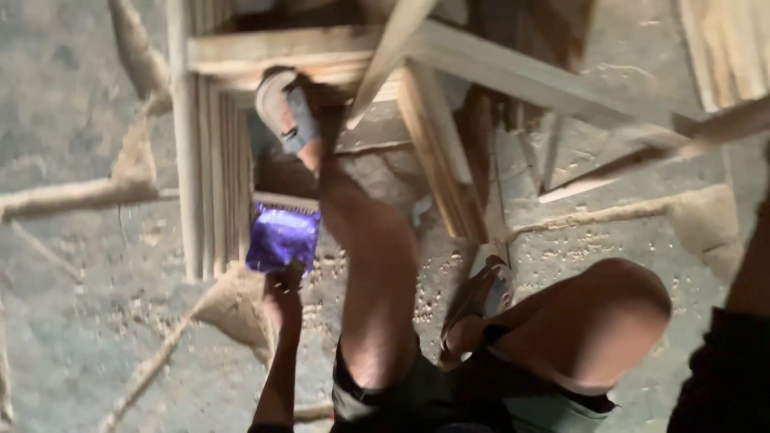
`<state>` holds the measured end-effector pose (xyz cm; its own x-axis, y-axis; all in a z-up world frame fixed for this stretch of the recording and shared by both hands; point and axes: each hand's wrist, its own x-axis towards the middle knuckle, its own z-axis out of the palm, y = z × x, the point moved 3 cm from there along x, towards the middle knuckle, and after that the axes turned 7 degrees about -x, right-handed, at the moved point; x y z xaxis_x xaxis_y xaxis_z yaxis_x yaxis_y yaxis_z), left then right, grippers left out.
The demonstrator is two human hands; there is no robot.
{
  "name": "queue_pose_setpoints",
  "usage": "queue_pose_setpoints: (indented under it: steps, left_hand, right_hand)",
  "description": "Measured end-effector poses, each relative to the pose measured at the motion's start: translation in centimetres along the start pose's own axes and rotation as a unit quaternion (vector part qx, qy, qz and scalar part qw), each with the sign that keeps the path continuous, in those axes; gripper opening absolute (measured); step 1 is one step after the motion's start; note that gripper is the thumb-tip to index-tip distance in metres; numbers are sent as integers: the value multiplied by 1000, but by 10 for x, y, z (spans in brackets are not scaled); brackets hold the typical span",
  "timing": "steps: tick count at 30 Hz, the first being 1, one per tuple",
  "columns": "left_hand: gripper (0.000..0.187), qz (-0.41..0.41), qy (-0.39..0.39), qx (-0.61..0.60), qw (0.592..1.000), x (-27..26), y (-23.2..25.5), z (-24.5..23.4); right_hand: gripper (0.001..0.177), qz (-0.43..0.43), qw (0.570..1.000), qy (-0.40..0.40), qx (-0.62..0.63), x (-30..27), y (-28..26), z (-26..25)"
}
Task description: The person sands wooden chair frames using sandpaper.
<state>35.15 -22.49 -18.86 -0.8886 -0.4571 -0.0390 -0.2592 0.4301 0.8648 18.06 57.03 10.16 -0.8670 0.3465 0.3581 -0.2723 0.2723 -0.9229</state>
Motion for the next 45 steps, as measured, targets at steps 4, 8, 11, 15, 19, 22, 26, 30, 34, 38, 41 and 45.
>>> queue_pose_setpoints:
  steps: [4, 8, 11, 15, 19, 22, 26, 30, 34, 38, 41, 45]
  left_hand:
    - [40, 112, 45, -359, 925, 53, 56, -12]
    - [25, 99, 92, -209, 969, 86, 210, -25]
    - [23, 109, 38, -323, 939, 91, 321, -13]
    - [23, 171, -106, -408, 890, 96, 394, 16]
    - [29, 167, -175, -382, 892, 91, 446, 54]
    - [19, 201, -162, -199, 946, 102, 454, 87]
    - [24, -8, -216, -433, 875, 121, 431, 132]
    - [26, 1, -248, -418, 874, 117, 423, 147]
    - [32, -71, -244, -433, 865, 115, 416, 156]
    - [30, -40, -273, -417, 866, 107, 436, 157]
    - [29, -58, -307, -444, 840, 89, 450, 156]
    - [33, -60, -348, -451, 820, 76, 450, 156]
  right_hand:
    - [22, -40, 998, 46, 6, 3, -7, -16]
    - [18, -30, 994, 100, 32, 9, 10, -27]
    - [30, -11, 988, 137, 71, 6, -14, -9]
    - [49, -6, 987, 103, 126, -3, -21, 3]
    - [49, -50, 993, 70, 77, 0, -19, 5]
    - [56, -69, 988, 96, 102, 3, -40, 18]
    - [14, -9, 987, 116, 107, 8, -22, 12]
    - [27, -5, 986, 137, 99, 8, -36, 19]
    - [36, -86, 982, 120, 119, 8, -66, 34]
    - [29, -57, 985, 140, 86, 7, -67, 37]
    - [17, -61, 989, 123, 56, 5, -69, 39]
    - [13, -72, 989, 109, 67, 7, -91, 54]
